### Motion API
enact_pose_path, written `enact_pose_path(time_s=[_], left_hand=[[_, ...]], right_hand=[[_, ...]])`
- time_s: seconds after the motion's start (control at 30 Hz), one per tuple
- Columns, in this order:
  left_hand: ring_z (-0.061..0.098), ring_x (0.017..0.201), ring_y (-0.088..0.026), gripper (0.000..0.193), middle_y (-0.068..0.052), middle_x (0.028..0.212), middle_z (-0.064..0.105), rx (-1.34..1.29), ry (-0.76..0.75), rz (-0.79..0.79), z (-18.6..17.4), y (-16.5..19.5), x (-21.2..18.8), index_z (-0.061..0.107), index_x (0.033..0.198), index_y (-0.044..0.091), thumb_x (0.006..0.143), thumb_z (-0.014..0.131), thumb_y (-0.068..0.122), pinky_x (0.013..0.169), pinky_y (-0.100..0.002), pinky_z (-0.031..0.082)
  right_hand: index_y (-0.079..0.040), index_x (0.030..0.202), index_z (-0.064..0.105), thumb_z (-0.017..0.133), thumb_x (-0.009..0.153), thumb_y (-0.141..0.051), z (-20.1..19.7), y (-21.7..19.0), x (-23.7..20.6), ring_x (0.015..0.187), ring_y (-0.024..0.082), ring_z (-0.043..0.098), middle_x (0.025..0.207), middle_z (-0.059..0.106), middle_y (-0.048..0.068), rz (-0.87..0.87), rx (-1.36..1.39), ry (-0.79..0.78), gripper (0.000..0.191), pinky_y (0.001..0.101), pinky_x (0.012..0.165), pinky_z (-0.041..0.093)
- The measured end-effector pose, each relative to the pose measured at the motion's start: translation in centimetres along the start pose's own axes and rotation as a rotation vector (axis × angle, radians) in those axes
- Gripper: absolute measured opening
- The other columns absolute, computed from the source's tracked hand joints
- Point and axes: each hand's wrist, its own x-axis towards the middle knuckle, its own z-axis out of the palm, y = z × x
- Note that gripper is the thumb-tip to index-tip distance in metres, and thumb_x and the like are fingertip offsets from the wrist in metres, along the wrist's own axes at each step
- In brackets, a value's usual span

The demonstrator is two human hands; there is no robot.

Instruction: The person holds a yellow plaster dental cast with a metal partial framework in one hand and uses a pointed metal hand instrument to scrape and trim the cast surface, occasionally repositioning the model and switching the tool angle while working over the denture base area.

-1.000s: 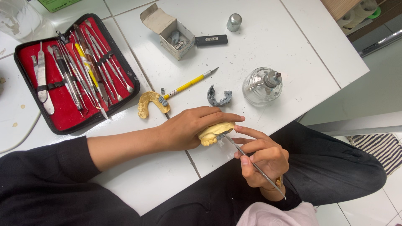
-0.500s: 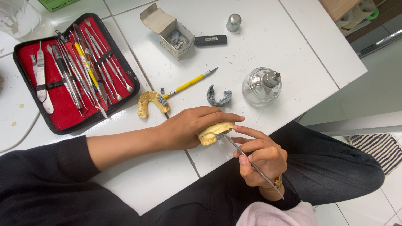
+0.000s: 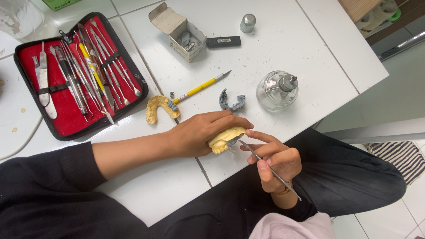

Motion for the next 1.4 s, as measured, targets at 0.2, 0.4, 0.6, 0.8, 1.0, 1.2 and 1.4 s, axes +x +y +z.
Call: enact_pose_path(time_s=[0.2, 0.4, 0.6, 0.8, 1.0, 1.2, 1.4], left_hand=[[0.071, 0.101, -0.023, 0.062, -0.002, 0.109, 0.065, 0.033, 0.020, 0.017, 0.2, -0.2, -0.1, 0.053, 0.136, 0.018, 0.081, 0.081, 0.010, 0.083, -0.036, 0.060], [0.070, 0.098, -0.023, 0.063, -0.003, 0.106, 0.063, 0.071, 0.051, 0.035, 0.1, -0.1, -0.3, 0.055, 0.137, 0.019, 0.081, 0.080, 0.008, 0.080, -0.037, 0.059], [0.070, 0.096, -0.022, 0.064, -0.002, 0.105, 0.063, 0.085, 0.060, 0.027, 0.2, -0.1, -0.2, 0.055, 0.137, 0.020, 0.080, 0.081, 0.010, 0.080, -0.036, 0.060], [0.070, 0.095, -0.022, 0.065, -0.002, 0.104, 0.063, 0.105, 0.067, 0.024, 0.2, 0.0, -0.3, 0.055, 0.138, 0.020, 0.080, 0.082, 0.010, 0.080, -0.036, 0.060], [0.070, 0.095, -0.023, 0.066, -0.002, 0.104, 0.063, 0.096, 0.066, 0.023, 0.1, 0.0, -0.3, 0.055, 0.138, 0.020, 0.079, 0.082, 0.009, 0.080, -0.036, 0.060], [0.070, 0.096, -0.022, 0.066, -0.002, 0.104, 0.063, 0.088, 0.056, 0.020, 0.2, 0.0, -0.3, 0.055, 0.138, 0.020, 0.079, 0.082, 0.009, 0.081, -0.036, 0.060], [0.071, 0.098, -0.023, 0.062, -0.002, 0.107, 0.064, 0.052, 0.060, 0.022, 0.0, -0.2, -0.3, 0.054, 0.136, 0.017, 0.081, 0.080, 0.008, 0.082, -0.036, 0.060]], right_hand=[[-0.006, 0.105, 0.040, 0.050, 0.095, 0.002, -0.1, 0.3, -0.2, 0.118, 0.049, 0.067, 0.082, 0.068, 0.016, 0.016, 0.006, 0.004, 0.016, 0.0507, 0.087, 0.071], [-0.006, 0.103, 0.040, 0.052, 0.091, 0.003, -0.1, 0.5, 0.2, 0.113, 0.048, 0.069, 0.077, 0.068, 0.014, -0.060, -0.048, -0.021, 0.019, 0.0485, 0.083, 0.071], [-0.004, 0.101, 0.041, 0.052, 0.090, 0.004, 0.0, 0.1, 0.6, 0.106, 0.046, 0.072, 0.076, 0.069, 0.014, -0.058, -0.074, -0.037, 0.017, 0.0512, 0.090, 0.068], [-0.003, 0.101, 0.041, 0.051, 0.090, 0.005, 0.0, -0.1, 0.9, 0.102, 0.044, 0.074, 0.076, 0.068, 0.015, -0.058, -0.074, -0.031, 0.017, 0.0518, 0.093, 0.067], [-0.003, 0.101, 0.042, 0.051, 0.091, 0.006, 0.1, -0.2, 1.0, 0.087, 0.031, 0.077, 0.075, 0.068, 0.014, -0.074, -0.081, -0.034, 0.016, 0.0572, 0.104, 0.061], [-0.004, 0.100, 0.044, 0.052, 0.090, 0.005, 0.2, -0.3, 0.8, 0.085, 0.026, 0.078, 0.075, 0.069, 0.014, -0.064, -0.088, -0.027, 0.016, 0.0606, 0.107, 0.058], [-0.005, 0.105, 0.039, 0.052, 0.097, 0.000, 0.2, -0.6, 0.4, 0.116, 0.045, 0.070, 0.085, 0.069, 0.017, 0.044, -0.013, 0.010, 0.016, 0.0499, 0.086, 0.070]])
